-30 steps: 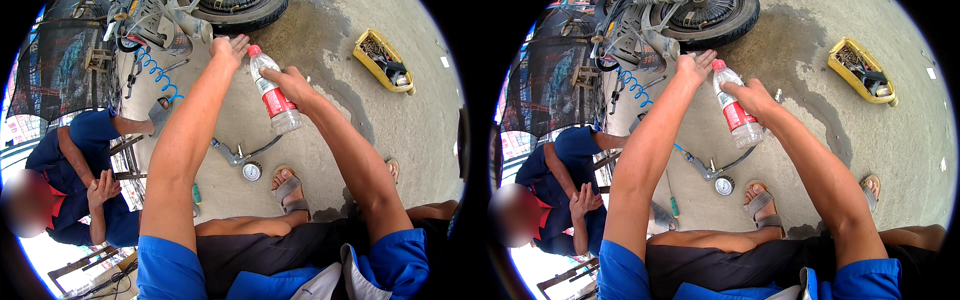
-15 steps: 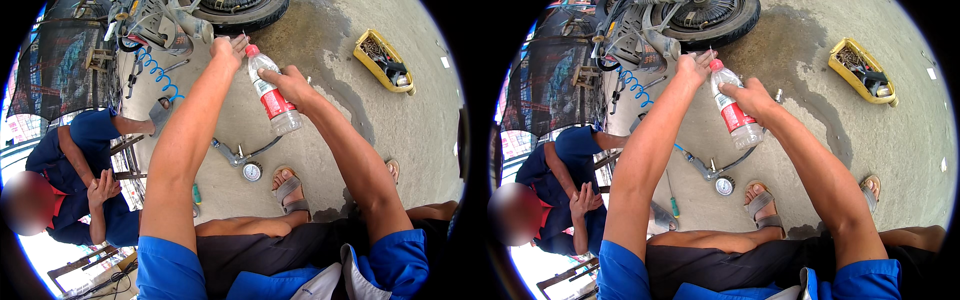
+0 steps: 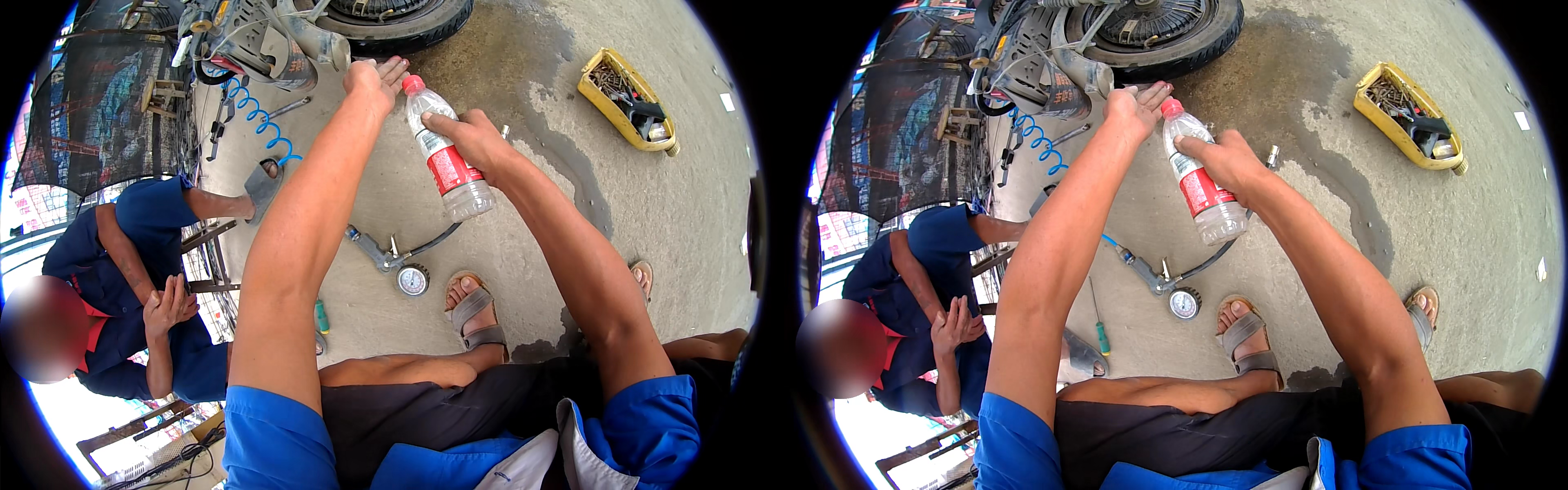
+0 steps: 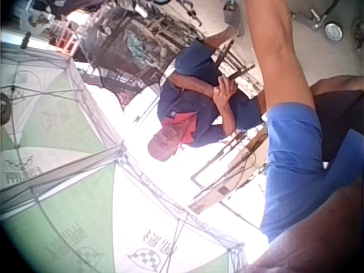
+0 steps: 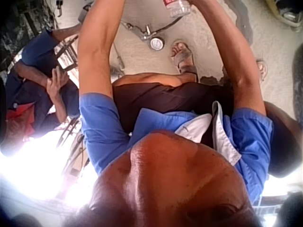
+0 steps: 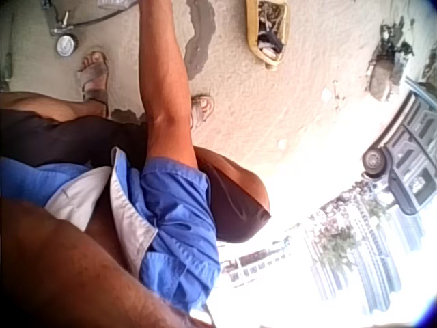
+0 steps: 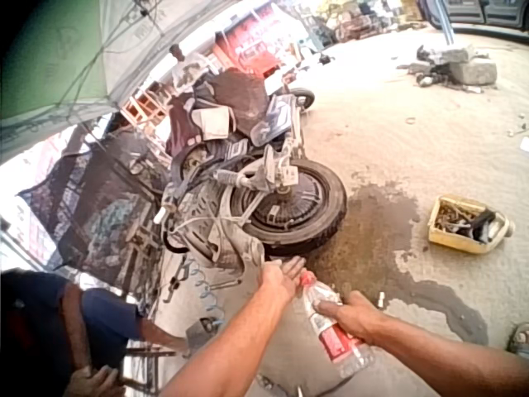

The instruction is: The person works on a motorcycle tire in a workshop, using a plastic bottle to apply liquid to the tire bead area. The person retrieves a yellow tool box from the floor, selects a small metal tool, and uses it to manipulate the tire bead while continuing to apply liquid from the bottle.

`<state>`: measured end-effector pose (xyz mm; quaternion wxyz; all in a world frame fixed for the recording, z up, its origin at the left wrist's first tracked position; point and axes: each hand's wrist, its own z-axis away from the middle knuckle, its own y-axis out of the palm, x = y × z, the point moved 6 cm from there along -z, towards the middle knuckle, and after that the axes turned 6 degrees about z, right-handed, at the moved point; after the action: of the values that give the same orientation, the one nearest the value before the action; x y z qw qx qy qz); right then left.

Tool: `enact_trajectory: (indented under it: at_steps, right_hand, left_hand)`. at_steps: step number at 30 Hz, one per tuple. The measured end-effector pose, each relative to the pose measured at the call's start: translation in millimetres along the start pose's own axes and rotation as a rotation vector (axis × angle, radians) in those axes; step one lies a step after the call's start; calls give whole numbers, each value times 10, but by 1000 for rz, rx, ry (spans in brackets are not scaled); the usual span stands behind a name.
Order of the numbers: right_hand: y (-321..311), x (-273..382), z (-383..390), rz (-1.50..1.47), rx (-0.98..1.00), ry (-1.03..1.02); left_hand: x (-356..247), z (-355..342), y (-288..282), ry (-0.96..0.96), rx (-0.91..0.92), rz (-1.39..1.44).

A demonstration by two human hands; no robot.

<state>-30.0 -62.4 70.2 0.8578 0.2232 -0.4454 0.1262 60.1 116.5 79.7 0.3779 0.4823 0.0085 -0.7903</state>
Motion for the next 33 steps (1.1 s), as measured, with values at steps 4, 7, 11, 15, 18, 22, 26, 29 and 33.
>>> enact_trajectory:
  at_steps: [4, 7, 11, 15, 18, 22, 26, 29, 33]
  right_hand:
    - [-13, -24, -17, 27, -23, 3]
    - [-12, -2, 9, 60, -44, -4]
    - [-5, 1, 1, 80, -40, -12]
    - [-14, -28, -17, 46, -19, -5]
    - [-11, -16, 5, 4, -30, 5]
    - [-37, -59, -27, -33, -17, 15]
    - [-27, -17, 2, -53, 18, 14]
    - [-50, -3, 26, -66, -14, 8]
    - [-64, -5, 46, -77, -58, 10]
  left_hand:
    - [3, -35, -20, 4, -3, -13]
    - [5, -45, -31, 6, -13, -19]
    - [3, -47, -34, -2, -25, -13]
    - [4, -7, 3, -7, -12, -25]
    - [1, -22, -7, -16, -5, -4]
    - [27, 12, 38, -26, -8, 1]
    - [24, -6, 33, -38, 3, -10]
    - [48, 3, 54, -40, -7, -12]
    - [47, -16, 36, -29, 2, -3]
